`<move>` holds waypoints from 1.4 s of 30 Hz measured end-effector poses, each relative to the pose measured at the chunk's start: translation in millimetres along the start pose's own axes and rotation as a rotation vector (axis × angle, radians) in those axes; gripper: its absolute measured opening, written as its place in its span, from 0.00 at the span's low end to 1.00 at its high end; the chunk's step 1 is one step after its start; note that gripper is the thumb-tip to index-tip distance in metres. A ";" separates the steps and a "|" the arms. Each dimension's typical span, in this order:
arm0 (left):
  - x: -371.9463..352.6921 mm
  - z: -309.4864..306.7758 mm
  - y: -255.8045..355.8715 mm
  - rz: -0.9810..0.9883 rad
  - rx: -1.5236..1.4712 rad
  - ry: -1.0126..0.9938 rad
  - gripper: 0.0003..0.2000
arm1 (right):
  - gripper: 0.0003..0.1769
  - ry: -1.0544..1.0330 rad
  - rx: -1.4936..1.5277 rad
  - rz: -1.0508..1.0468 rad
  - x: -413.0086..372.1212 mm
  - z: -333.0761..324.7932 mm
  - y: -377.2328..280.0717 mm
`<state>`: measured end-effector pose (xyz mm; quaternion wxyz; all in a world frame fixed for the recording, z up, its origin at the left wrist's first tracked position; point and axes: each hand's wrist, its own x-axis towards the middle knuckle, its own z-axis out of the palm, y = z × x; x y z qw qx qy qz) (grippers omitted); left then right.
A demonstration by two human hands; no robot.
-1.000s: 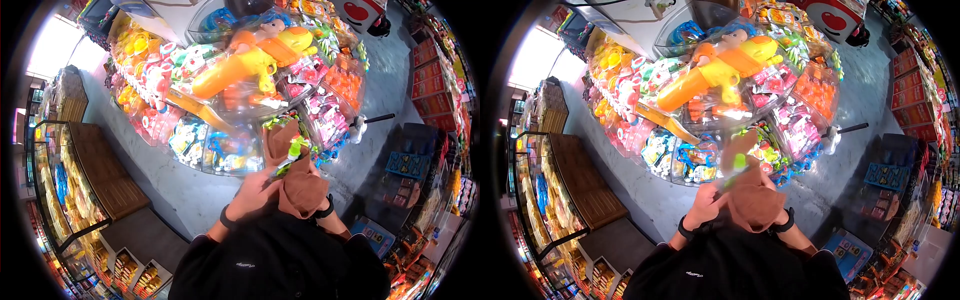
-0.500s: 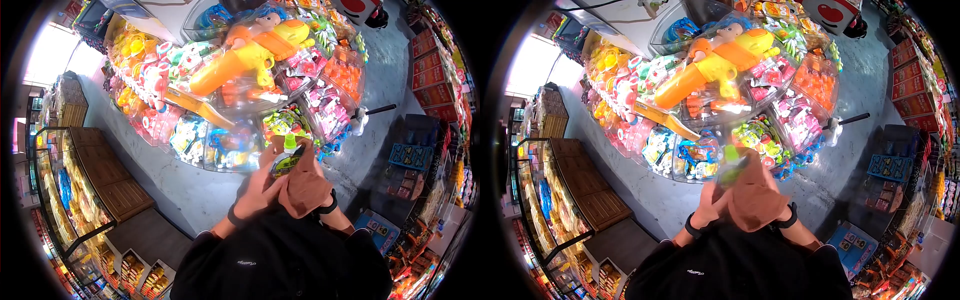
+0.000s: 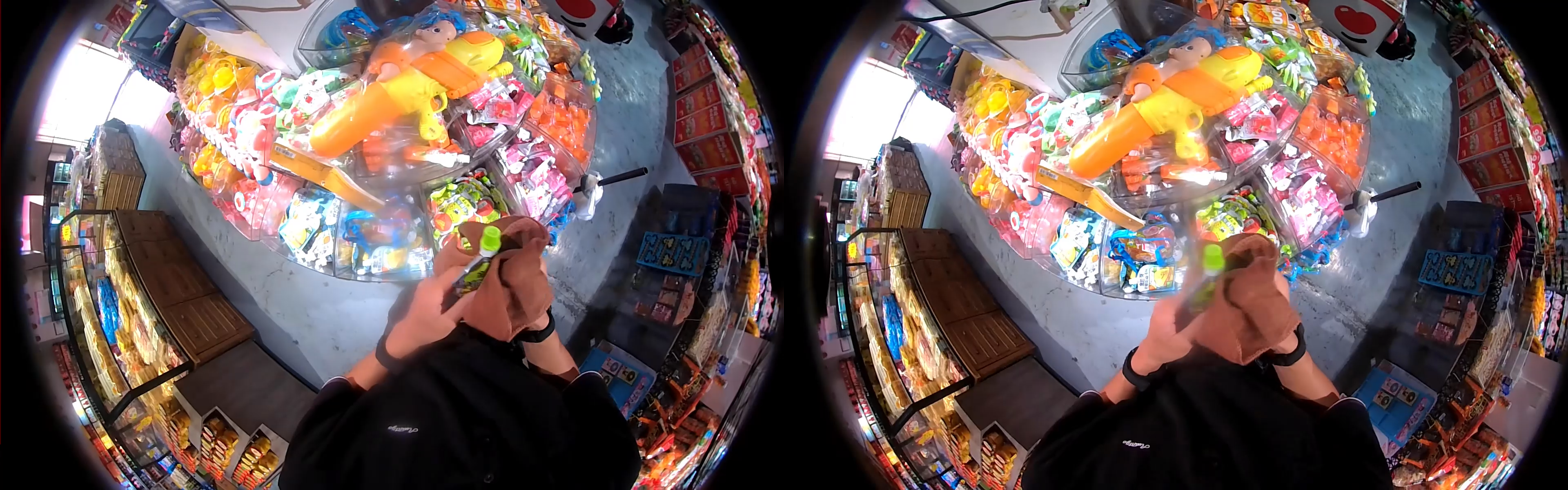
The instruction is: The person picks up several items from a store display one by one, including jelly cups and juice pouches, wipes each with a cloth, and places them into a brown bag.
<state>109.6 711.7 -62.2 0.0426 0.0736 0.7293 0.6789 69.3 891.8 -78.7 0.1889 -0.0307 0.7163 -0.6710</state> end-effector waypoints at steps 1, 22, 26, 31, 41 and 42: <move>1.4 2.7 -0.5 0.021 -0.059 0.068 0.17 | 0.24 -0.048 -0.033 0.033 -1.3 -1.7 -0.2; 20.1 0.1 -15.7 0.009 0.081 0.017 0.11 | 0.18 0.074 0.408 -0.030 -5.5 1.3 11.8; 26.2 -5.1 -10.6 -0.122 0.030 -0.130 0.10 | 0.17 0.148 0.243 -0.104 -10.4 -17.1 20.1; 41.2 -11.0 -56.2 -0.266 -0.121 -0.187 0.18 | 0.21 0.711 0.735 0.078 -8.5 -24.7 16.4; 72.2 36.9 -293.3 -0.424 0.155 -0.052 0.15 | 0.22 0.627 0.786 -0.336 -33.8 -27.0 1.9; 74.3 41.9 -308.3 -0.427 0.197 -0.018 0.14 | 0.21 0.650 0.784 -0.331 -36.3 -25.9 0.1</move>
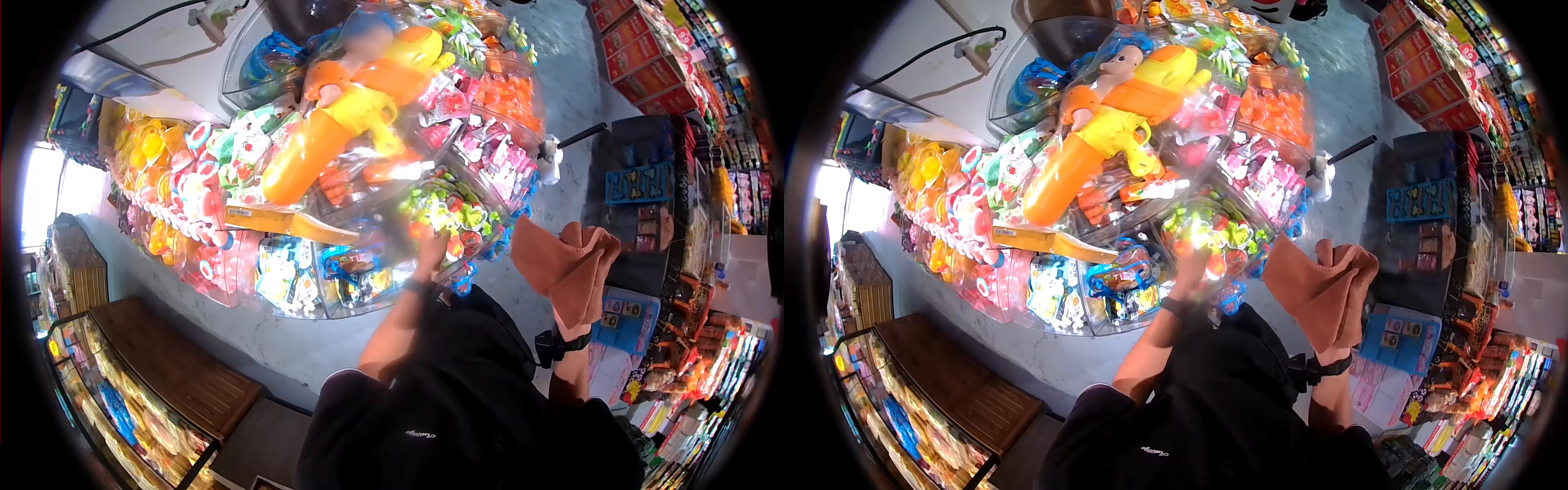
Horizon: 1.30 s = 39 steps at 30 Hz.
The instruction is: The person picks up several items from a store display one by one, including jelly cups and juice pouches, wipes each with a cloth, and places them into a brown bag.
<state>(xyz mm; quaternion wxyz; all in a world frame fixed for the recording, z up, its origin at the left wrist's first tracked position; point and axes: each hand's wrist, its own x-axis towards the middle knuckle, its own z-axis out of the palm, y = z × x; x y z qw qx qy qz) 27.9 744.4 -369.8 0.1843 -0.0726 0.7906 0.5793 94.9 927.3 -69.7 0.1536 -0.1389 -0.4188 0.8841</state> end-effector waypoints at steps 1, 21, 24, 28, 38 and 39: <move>11.9 12.4 -22.8 0.028 -0.077 0.062 0.15 | 0.21 0.020 -0.002 -0.004 -1.1 0.7 -1.8; 19.5 61.0 -99.8 0.222 0.622 -0.127 0.17 | 0.14 -0.061 -0.201 0.173 89.9 -80.2 -41.8; 20.8 60.6 -93.4 0.279 0.673 -0.021 0.17 | 0.14 -0.051 -0.296 0.207 123.9 -100.6 -52.1; -5.1 47.9 30.7 -0.048 0.804 -0.028 0.17 | 0.15 -0.099 -0.314 0.272 159.2 -125.6 -64.2; -9.0 67.6 -36.5 -0.057 1.124 0.285 0.06 | 0.19 -0.193 -0.361 0.402 213.6 -150.3 -74.9; -11.8 68.6 -9.4 -0.002 1.122 0.368 0.06 | 0.19 -0.204 -0.369 0.412 215.5 -150.2 -75.0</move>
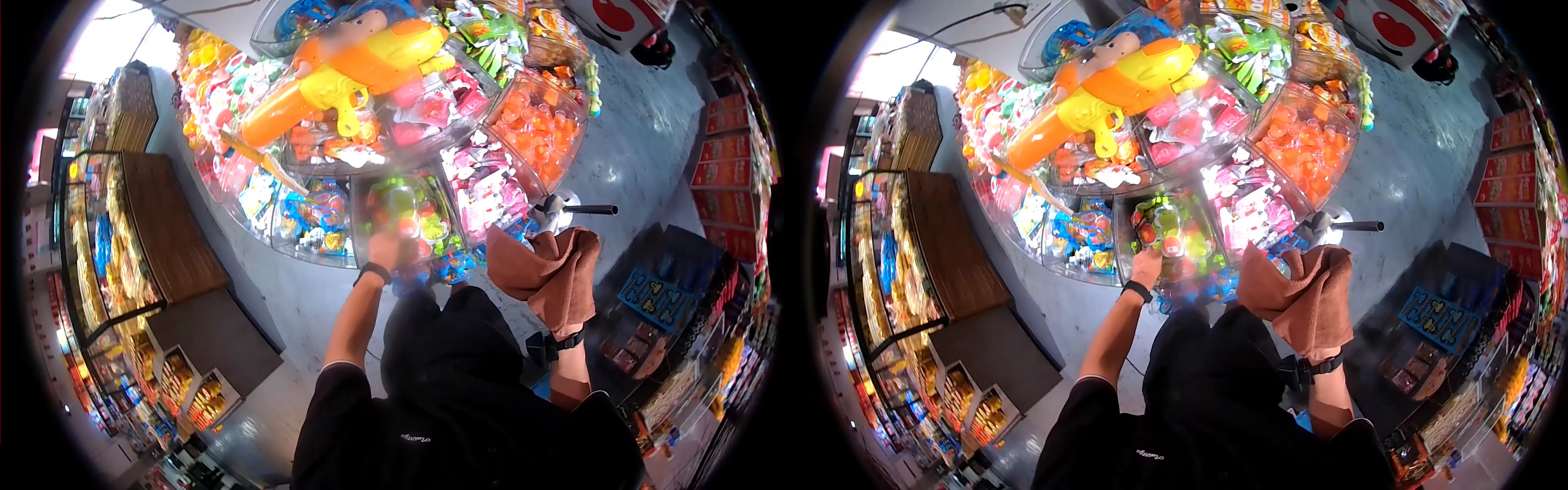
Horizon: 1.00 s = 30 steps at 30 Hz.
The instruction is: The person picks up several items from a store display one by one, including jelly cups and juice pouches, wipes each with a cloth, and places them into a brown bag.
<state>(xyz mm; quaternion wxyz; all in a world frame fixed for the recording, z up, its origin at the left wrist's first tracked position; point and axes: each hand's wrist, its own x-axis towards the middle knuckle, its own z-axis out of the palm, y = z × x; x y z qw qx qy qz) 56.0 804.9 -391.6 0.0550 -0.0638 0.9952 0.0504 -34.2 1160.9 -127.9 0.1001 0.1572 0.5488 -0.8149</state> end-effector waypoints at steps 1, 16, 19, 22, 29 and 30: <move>-1.0 -8.8 3.8 0.005 -0.021 0.000 0.06 | 0.20 -0.012 -0.003 0.008 2.1 0.1 -1.1; -38.3 -180.8 10.7 -0.192 -0.802 0.067 0.05 | 0.28 -0.285 0.055 0.093 9.5 62.9 -0.9; -51.0 -223.8 24.1 -0.357 -1.364 0.120 0.02 | 0.30 -0.374 0.111 0.126 1.2 92.1 0.4; -59.2 -273.3 51.8 -0.382 -1.564 0.209 0.01 | 0.32 -0.474 0.198 0.187 -13.0 120.2 5.8; -71.4 -310.7 115.2 0.072 -1.256 0.540 0.06 | 0.37 -0.606 0.371 0.241 -56.2 162.0 30.4; -73.5 -311.0 117.2 0.109 -1.263 0.550 0.05 | 0.37 -0.569 0.289 0.137 -57.3 166.0 31.8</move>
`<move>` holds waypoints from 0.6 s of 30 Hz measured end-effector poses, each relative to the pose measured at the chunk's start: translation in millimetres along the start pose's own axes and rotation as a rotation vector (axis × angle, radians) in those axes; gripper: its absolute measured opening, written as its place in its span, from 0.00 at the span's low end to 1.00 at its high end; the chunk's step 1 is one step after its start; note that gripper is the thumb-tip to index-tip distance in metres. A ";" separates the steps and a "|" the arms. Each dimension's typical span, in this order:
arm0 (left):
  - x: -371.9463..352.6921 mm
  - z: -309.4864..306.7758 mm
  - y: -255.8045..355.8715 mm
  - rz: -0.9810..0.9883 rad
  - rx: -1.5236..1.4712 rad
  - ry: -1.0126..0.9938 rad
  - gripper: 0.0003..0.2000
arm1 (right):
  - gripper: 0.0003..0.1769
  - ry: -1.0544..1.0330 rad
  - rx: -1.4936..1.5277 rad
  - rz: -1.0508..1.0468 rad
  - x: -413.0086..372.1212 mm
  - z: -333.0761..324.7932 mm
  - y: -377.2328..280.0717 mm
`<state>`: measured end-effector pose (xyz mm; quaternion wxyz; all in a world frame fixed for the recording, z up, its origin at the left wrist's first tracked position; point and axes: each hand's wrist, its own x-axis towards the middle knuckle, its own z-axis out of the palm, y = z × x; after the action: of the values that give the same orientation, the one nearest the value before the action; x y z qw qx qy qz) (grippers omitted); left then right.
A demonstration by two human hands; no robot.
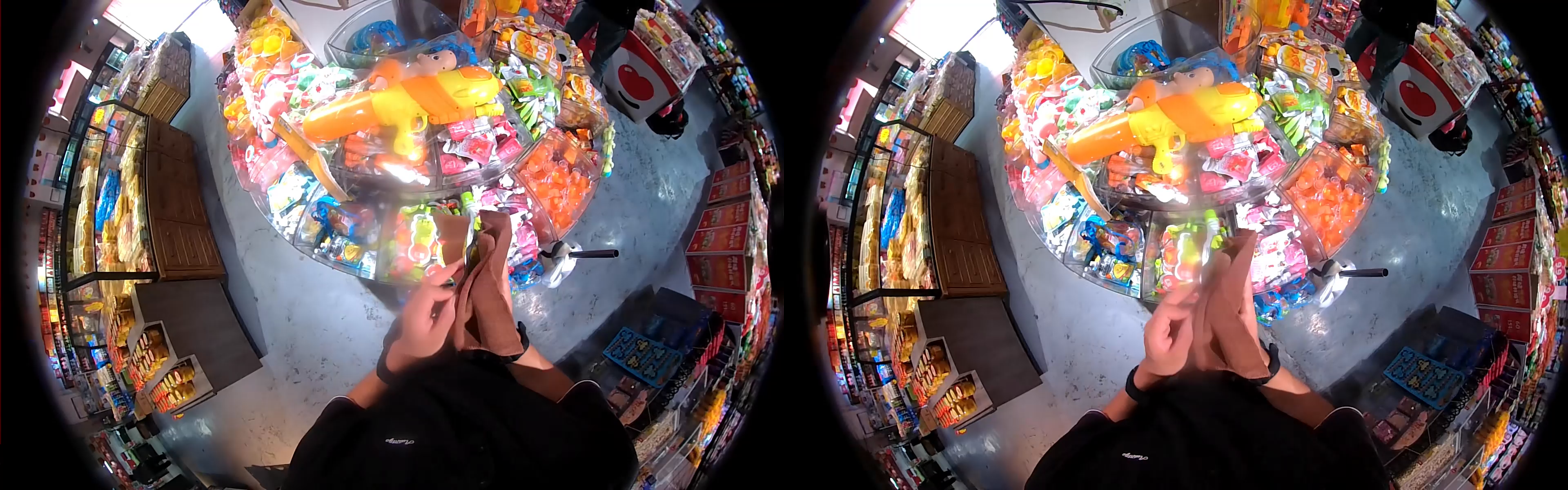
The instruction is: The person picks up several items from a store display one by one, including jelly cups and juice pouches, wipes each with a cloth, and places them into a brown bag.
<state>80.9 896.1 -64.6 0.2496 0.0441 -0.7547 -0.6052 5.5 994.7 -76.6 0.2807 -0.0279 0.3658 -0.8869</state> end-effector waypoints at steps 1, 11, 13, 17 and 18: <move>-2.0 0.6 1.8 0.029 -0.017 -0.012 0.04 | 0.36 0.049 -0.236 -0.127 5.7 4.1 -0.2; -42.8 -9.3 -12.6 -0.442 -0.359 -0.255 0.08 | 0.21 0.003 -1.607 -0.355 14.4 21.1 -48.8; -22.5 -4.6 8.8 -0.486 -0.445 -0.143 0.11 | 0.24 0.048 -1.336 -0.309 4.0 5.3 -38.1; -8.6 -8.5 1.6 -0.500 -0.513 -0.145 0.21 | 0.22 -0.062 -1.406 -0.395 -4.1 14.7 -33.1; -16.3 -7.0 -9.9 -0.472 -0.442 -0.071 0.21 | 0.20 -0.157 -1.117 -0.287 -5.0 11.3 -28.9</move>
<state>95.8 893.3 -78.1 0.0795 0.1414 -0.5823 -0.7966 -1.2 1006.8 -48.3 0.1269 -0.2868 0.7490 -0.5837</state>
